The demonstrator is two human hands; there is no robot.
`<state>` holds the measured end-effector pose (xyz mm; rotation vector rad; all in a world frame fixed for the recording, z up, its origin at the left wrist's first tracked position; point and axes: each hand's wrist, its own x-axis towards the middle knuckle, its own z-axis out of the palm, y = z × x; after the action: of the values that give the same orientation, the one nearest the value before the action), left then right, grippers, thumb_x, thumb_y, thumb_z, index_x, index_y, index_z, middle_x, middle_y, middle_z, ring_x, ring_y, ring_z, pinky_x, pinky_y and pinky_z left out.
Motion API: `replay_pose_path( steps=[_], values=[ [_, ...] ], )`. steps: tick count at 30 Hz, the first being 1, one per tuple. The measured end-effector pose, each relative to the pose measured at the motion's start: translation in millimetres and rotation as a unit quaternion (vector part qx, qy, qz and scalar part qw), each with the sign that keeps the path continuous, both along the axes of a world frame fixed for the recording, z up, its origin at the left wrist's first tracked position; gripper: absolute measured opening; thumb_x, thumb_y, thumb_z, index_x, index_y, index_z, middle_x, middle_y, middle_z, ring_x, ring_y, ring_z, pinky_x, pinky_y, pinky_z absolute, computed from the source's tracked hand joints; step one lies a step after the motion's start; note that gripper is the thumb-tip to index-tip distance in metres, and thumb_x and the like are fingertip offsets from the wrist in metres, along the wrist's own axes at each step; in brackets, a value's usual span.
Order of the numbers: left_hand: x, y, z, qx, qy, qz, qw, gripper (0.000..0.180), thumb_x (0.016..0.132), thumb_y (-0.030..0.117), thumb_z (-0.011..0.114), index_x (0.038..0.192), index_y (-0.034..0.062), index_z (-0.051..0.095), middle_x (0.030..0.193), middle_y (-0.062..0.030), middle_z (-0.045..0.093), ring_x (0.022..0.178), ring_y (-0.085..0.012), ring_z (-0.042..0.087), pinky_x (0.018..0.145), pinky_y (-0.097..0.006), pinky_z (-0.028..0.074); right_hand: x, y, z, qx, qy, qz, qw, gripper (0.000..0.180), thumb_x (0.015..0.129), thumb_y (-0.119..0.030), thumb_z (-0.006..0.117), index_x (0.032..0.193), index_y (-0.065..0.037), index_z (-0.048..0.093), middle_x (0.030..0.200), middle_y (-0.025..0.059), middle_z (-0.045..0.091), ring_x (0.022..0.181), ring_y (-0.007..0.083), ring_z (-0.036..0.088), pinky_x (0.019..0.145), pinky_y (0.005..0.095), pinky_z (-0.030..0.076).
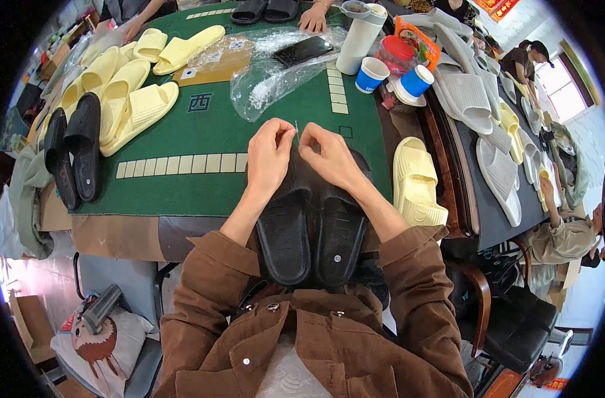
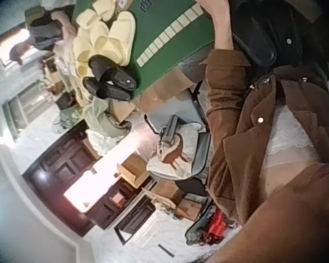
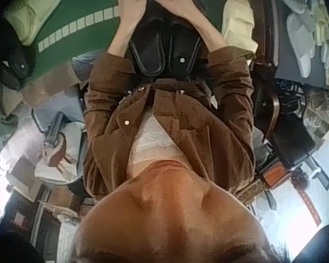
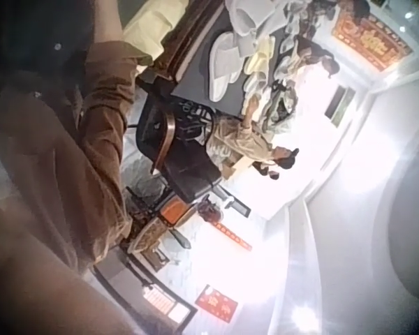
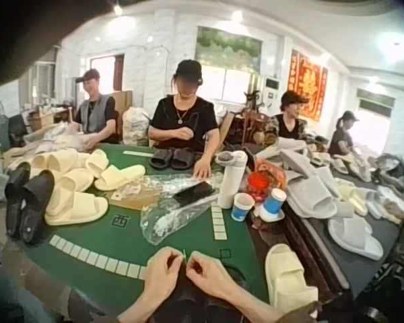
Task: Assembling, stitching, and inspecting various pairs of slippers at a production table.
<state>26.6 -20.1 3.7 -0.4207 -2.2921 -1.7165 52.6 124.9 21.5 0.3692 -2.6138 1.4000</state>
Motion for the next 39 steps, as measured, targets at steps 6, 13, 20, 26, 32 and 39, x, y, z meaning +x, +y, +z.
replay_pose_path(
  steps=[6,13,20,26,32,39],
  values=[
    [-1,0,5,0.059,-0.021,-0.003,0.998,0.009,0.088,0.006,0.060,0.087,-0.0033,0.059,0.076,-0.0080,0.060,0.066,-0.0123,0.056,0.062,-0.028,0.045,-3,5,3,0.014,-0.006,-0.019,1.000,0.014,0.081,-0.011,0.063,0.085,0.001,0.057,0.079,0.0139,0.063,0.075,0.0212,0.062,0.070,0.0331,0.048],
    [-7,-5,15,0.017,-0.023,-0.087,0.996,0.010,0.087,0.006,0.060,0.086,-0.0032,0.059,0.076,-0.0068,0.060,0.066,-0.0107,0.056,0.061,-0.027,0.045,-2,20,18,0.135,0.036,0.004,0.990,0.014,0.080,-0.013,0.064,0.085,-0.001,0.060,0.079,0.0134,0.063,0.076,0.0285,0.063,0.069,0.0381,0.048],
    [1,6,38,-0.113,0.113,-0.109,0.981,0.007,0.085,0.003,0.060,0.089,-0.0022,0.059,0.077,-0.0100,0.055,0.067,-0.0178,0.053,0.063,-0.029,0.044,9,28,30,0.199,0.001,0.009,0.980,0.013,0.083,-0.015,0.061,0.085,-0.003,0.060,0.086,0.0133,0.062,0.083,0.0328,0.062,0.071,0.0415,0.049],
    [15,-2,33,-0.077,0.080,-0.105,0.988,0.014,0.085,0.003,0.059,0.099,0.0008,0.058,0.095,-0.0125,0.055,0.087,-0.0279,0.057,0.077,-0.035,0.047,60,47,69,0.274,0.025,-0.009,0.961,0.020,0.086,-0.021,0.060,0.100,-0.006,0.061,0.098,0.0127,0.062,0.091,0.0334,0.060,0.077,0.0410,0.049],
    [70,-30,42,-0.126,0.103,-0.132,0.978,0.044,0.084,0.001,0.059,0.127,0.0058,0.051,0.129,-0.0156,0.046,0.118,-0.0319,0.047,0.098,-0.037,0.040,148,106,84,0.332,-0.038,-0.106,0.937,0.035,0.087,-0.025,0.061,0.115,-0.004,0.058,0.113,0.0162,0.058,0.106,0.0348,0.055,0.091,0.0404,0.044],
    [136,-56,30,-0.232,0.104,-0.161,0.954,0.052,0.077,0.003,0.066,0.127,0.0051,0.051,0.131,-0.0206,0.042,0.123,-0.0400,0.041,0.103,-0.046,0.036,206,152,60,0.271,-0.116,-0.129,0.947,0.083,0.074,-0.022,0.075,0.144,-0.011,0.031,0.146,0.0230,0.028,0.134,0.0384,0.033,0.108,0.0411,0.031]
  ],
)
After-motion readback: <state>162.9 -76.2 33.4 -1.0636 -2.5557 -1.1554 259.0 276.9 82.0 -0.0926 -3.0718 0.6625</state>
